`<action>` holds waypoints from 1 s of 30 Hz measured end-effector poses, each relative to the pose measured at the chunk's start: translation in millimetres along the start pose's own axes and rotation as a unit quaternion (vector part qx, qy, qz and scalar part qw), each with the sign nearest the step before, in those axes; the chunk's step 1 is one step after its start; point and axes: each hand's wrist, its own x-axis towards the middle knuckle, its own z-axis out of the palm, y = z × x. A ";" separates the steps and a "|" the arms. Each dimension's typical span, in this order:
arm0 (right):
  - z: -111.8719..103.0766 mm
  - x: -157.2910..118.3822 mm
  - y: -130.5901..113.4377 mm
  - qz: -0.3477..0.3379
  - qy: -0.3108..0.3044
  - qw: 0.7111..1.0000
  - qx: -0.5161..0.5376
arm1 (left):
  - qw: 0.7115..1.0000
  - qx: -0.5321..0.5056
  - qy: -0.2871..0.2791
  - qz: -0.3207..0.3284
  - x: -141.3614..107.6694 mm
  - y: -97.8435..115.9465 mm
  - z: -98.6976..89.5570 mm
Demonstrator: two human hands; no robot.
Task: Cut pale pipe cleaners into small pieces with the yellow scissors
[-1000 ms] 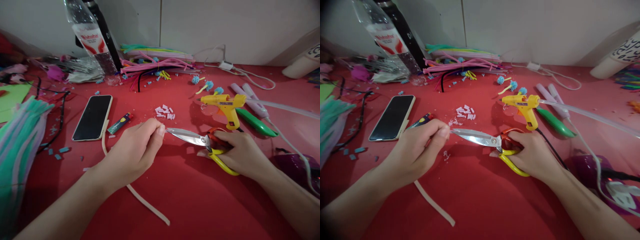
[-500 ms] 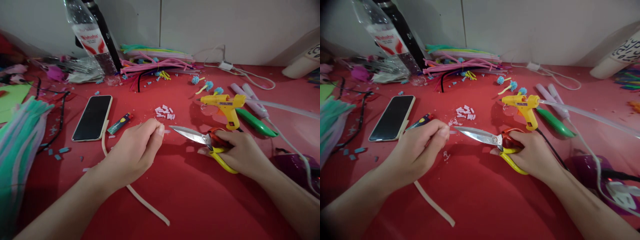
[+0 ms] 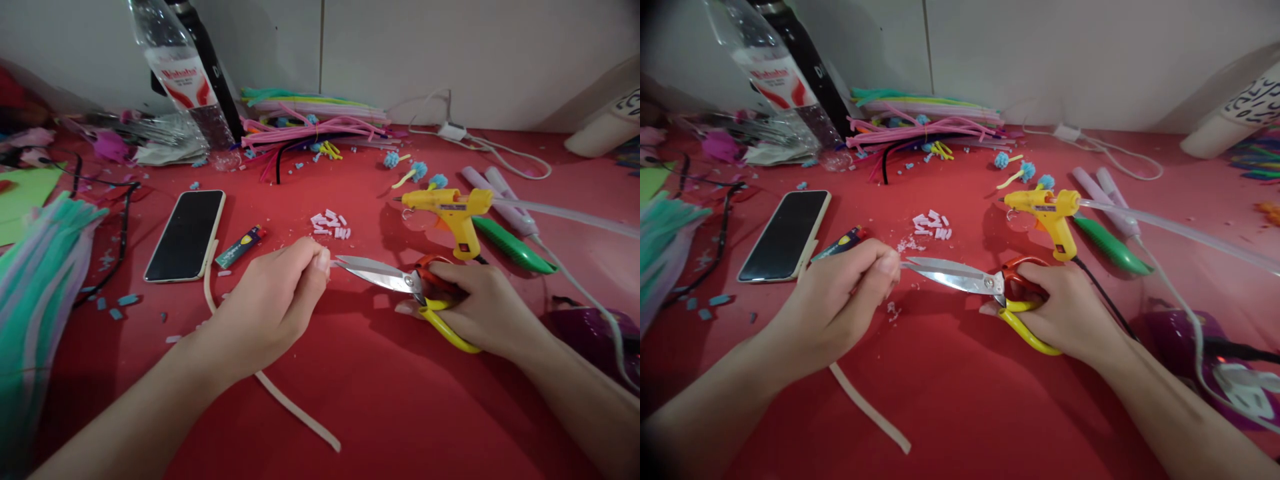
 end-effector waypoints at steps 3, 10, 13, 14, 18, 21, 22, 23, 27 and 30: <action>0.0 -0.6 -1.1 -0.005 0.004 1.000 -0.003 | 1.000 0.001 -0.011 0.001 0.8 1.4 -1.0; -0.5 1.3 -3.0 -0.015 0.013 1.000 -0.011 | 1.000 -0.004 -0.020 -0.001 2.1 3.4 -2.4; 0.4 2.0 -1.6 -0.020 0.021 0.999 -0.016 | 1.000 -0.001 -0.020 -0.005 1.9 2.9 -2.1; 0.8 1.9 -1.0 -0.018 0.024 0.999 -0.014 | 1.000 0.000 -0.018 -0.005 1.7 2.7 -1.9; 1.3 1.0 0.3 0.002 0.014 1.000 0.004 | 1.000 -0.005 -0.003 -0.005 0.3 2.2 0.2; 0.3 0.7 -0.5 0.004 0.003 1.000 0.004 | 1.000 -0.009 0.013 -0.010 -0.8 2.1 2.0; 0.0 0.7 -1.0 0.004 0.002 1.000 0.007 | 1.000 -0.010 0.017 -0.013 -1.0 2.1 2.3; -0.2 0.7 -1.6 0.005 0.000 1.000 0.012 | 1.000 -0.010 0.021 -0.015 -1.1 2.1 2.5; -0.3 0.4 -2.6 0.011 -0.012 1.000 0.027 | 0.999 -0.012 0.025 -0.020 -0.7 2.5 2.2; 0.0 0.0 -2.0 -0.001 -0.004 1.000 0.028 | 0.999 -0.012 0.026 -0.018 -0.6 2.8 2.3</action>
